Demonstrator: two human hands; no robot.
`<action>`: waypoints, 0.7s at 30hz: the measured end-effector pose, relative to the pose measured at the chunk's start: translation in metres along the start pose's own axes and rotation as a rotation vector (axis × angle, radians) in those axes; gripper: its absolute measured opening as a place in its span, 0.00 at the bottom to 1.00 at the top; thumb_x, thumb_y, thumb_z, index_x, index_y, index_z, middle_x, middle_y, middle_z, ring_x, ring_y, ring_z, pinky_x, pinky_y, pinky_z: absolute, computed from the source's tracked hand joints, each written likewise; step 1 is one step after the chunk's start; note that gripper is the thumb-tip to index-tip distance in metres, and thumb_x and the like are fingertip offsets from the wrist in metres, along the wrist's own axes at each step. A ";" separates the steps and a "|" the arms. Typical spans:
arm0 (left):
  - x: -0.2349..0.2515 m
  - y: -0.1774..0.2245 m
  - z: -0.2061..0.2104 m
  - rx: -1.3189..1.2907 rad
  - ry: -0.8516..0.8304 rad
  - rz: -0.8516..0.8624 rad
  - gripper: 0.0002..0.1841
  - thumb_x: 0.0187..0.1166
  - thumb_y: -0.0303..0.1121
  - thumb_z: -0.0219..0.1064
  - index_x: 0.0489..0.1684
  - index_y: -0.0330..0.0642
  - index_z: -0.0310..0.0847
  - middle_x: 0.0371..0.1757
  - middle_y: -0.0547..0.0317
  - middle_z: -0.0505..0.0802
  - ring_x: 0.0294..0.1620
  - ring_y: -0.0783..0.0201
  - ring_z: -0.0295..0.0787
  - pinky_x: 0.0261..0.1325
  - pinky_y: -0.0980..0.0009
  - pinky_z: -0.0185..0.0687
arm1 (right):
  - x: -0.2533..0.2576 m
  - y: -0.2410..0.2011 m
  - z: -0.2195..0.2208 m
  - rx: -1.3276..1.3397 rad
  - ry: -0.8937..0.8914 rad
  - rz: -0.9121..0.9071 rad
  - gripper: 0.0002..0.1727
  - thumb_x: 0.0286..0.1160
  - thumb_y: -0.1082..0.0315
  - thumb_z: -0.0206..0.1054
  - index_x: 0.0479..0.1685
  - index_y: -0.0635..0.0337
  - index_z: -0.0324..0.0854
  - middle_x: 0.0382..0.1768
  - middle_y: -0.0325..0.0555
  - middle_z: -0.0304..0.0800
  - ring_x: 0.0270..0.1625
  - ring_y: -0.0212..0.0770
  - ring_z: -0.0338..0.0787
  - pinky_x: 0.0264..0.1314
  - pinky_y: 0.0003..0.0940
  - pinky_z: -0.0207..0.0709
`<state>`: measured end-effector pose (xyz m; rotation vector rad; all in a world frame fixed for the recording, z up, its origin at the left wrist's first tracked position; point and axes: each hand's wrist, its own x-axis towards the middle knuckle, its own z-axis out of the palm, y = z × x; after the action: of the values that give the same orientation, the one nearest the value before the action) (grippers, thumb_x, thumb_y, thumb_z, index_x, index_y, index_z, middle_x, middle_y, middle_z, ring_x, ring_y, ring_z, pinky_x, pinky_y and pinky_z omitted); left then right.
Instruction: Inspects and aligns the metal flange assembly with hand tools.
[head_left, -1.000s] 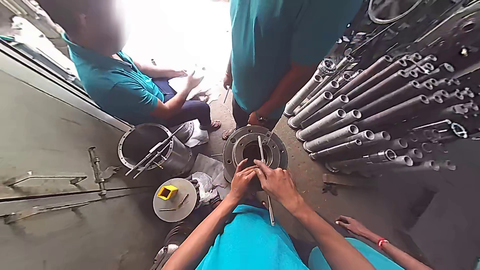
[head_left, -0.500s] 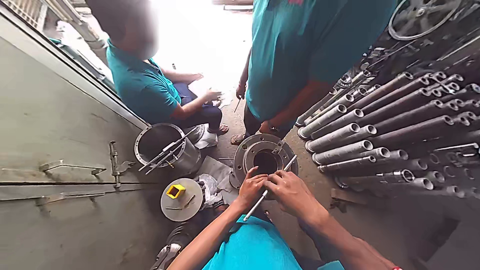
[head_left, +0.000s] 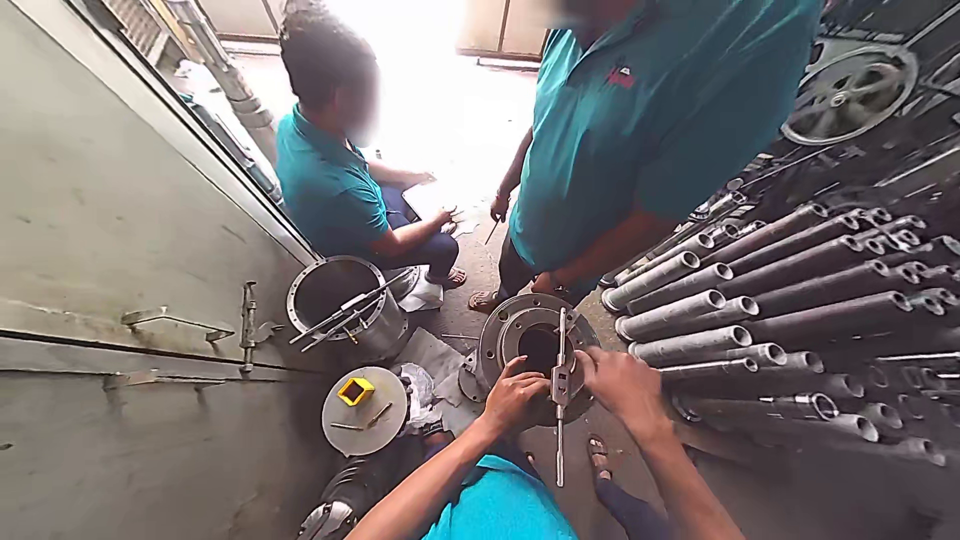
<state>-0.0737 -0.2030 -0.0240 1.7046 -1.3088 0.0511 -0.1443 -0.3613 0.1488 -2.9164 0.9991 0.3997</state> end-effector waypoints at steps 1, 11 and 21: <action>-0.002 0.000 0.000 0.002 0.004 0.008 0.09 0.79 0.34 0.67 0.47 0.48 0.94 0.49 0.66 0.99 0.61 0.69 0.93 0.90 0.55 0.60 | 0.001 0.013 0.002 0.000 -0.019 0.006 0.28 0.87 0.40 0.51 0.64 0.48 0.88 0.49 0.62 0.93 0.51 0.69 0.92 0.45 0.72 0.78; 0.000 -0.002 0.000 0.027 0.004 0.022 0.10 0.80 0.38 0.67 0.46 0.49 0.94 0.48 0.68 0.99 0.60 0.71 0.93 0.90 0.57 0.59 | 0.018 0.010 0.029 -0.041 0.111 -0.679 0.32 0.59 0.70 0.75 0.67 0.31 0.85 0.85 0.35 0.72 0.90 0.58 0.62 0.77 0.67 0.67; 0.002 0.002 -0.001 0.017 0.016 -0.024 0.09 0.79 0.38 0.68 0.46 0.50 0.95 0.47 0.68 0.99 0.58 0.71 0.94 0.89 0.58 0.61 | 0.001 0.013 0.020 -0.054 0.102 -0.783 0.41 0.45 0.60 0.80 0.73 0.25 0.82 0.74 0.38 0.83 0.75 0.60 0.79 0.67 0.66 0.74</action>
<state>-0.0743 -0.2032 -0.0209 1.7308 -1.2791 0.0611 -0.1557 -0.3696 0.1303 -3.0798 -0.1971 0.2300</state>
